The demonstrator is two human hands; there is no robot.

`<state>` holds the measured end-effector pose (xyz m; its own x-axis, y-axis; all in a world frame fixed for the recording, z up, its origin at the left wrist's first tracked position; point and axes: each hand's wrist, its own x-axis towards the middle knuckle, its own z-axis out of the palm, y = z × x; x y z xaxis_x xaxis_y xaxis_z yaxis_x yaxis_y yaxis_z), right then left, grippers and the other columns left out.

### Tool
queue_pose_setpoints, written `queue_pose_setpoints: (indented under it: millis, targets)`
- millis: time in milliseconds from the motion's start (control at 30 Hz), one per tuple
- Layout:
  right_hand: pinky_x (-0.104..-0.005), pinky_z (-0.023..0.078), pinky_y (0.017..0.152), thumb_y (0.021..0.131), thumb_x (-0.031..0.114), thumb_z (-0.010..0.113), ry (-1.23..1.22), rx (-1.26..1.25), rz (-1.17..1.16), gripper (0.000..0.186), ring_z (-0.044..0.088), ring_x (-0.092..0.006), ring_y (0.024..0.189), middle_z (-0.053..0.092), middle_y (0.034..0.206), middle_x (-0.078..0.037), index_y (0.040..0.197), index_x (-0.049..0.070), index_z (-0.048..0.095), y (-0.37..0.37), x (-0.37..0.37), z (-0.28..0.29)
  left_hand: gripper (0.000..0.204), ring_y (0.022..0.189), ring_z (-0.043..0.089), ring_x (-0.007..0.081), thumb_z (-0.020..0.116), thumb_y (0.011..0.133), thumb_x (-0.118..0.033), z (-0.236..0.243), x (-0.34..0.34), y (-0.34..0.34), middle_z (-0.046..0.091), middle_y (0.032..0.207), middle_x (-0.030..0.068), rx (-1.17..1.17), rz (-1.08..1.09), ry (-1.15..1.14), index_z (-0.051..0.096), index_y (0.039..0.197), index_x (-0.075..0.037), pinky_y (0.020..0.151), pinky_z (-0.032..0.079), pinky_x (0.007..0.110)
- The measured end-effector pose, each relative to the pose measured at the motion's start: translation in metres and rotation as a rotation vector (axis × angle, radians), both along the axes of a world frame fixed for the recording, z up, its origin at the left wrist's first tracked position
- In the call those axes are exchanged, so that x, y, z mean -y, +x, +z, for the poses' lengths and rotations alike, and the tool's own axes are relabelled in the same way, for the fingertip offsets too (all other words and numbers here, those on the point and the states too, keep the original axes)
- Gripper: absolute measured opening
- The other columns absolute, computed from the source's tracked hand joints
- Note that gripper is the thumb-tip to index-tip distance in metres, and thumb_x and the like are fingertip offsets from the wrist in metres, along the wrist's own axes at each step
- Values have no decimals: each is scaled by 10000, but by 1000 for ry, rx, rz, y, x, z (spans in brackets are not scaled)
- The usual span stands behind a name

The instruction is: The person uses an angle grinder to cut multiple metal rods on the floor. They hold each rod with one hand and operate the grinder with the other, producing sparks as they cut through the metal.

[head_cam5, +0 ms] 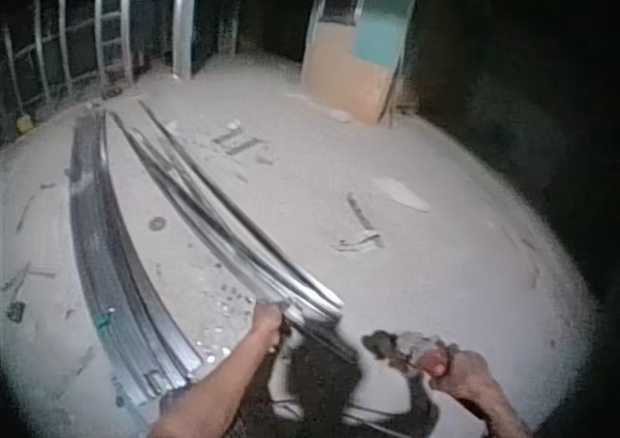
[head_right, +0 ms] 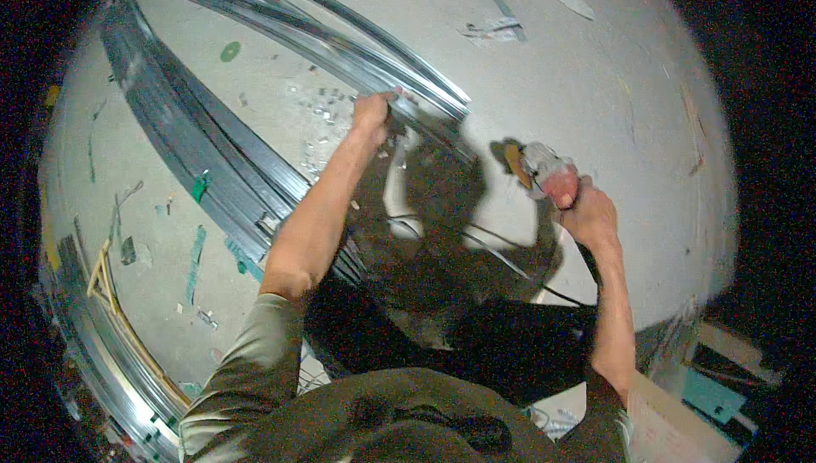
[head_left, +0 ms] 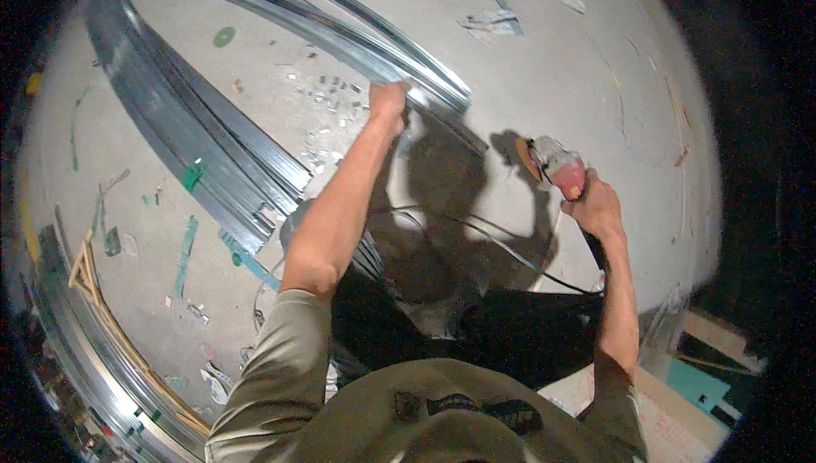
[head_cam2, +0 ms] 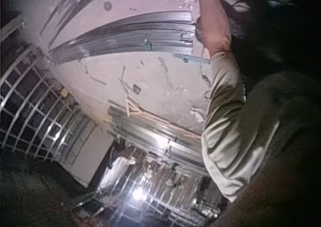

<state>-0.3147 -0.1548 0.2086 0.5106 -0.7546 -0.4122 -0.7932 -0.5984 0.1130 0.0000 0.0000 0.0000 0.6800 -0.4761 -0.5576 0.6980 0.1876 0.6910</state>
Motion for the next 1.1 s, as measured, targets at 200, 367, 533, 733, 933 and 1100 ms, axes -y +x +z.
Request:
queue_pose_setpoints:
  millis: [200, 367, 533, 733, 933, 1100]
  targets:
    - [-515, 533, 826, 650, 212, 814, 1, 127, -8, 543, 673, -460, 955, 709, 984, -266, 1086, -6, 575, -15, 22, -10, 332, 913, 688, 289, 560, 881, 61, 26, -11, 12, 658, 1044, 178, 266, 129, -219, 489, 1205, 35, 889, 555, 432]
    - [-494, 536, 855, 647, 201, 816, 19, 151, -49, 562, 670, -456, 986, 708, 1009, -265, 1112, -10, 581, -17, 27, -12, 496, 1018, 629, 287, 582, 862, 16, 33, -12, 14, 643, 1140, 168, 480, 118, -24, 450, 1341, 36, 970, 486, 392]
    - [-485, 538, 866, 655, 207, 801, 34, 186, -16, 558, 667, -455, 1005, 706, 1030, -271, 1121, -18, 592, -10, 30, -16, 521, 1138, 597, 317, 612, 863, -63, 10, -28, 28, 641, 1218, 203, 709, 80, 230, 500, 1365, 19, 1031, 451, 414]
    - [-489, 539, 860, 653, 218, 792, 11, 173, -55, 554, 678, -448, 989, 705, 1018, -283, 1102, -47, 605, -18, 38, -19, 459, 1008, 659, 286, 703, 902, -200, 9, -55, 55, 674, 1181, 222, 503, -177, 307, 612, 1206, 131, 879, 520, 389]
    - [-494, 546, 857, 644, 237, 822, 20, 130, -67, 586, 686, -441, 975, 712, 1010, -272, 1113, -37, 602, -22, 41, -19, 291, 833, 654, 232, 700, 885, -88, -23, -29, 57, 685, 998, 174, 80, -80, 230, 638, 1071, 128, 741, 526, 328]
    - [-462, 538, 889, 653, 237, 800, 23, 159, -101, 595, 686, -414, 1024, 709, 1072, -261, 1158, -16, 612, -30, 44, -22, 468, 949, 645, 254, 708, 852, -243, -73, -23, 92, 702, 1053, 153, 305, -624, 361, 641, 1197, 67, 820, 532, 405]
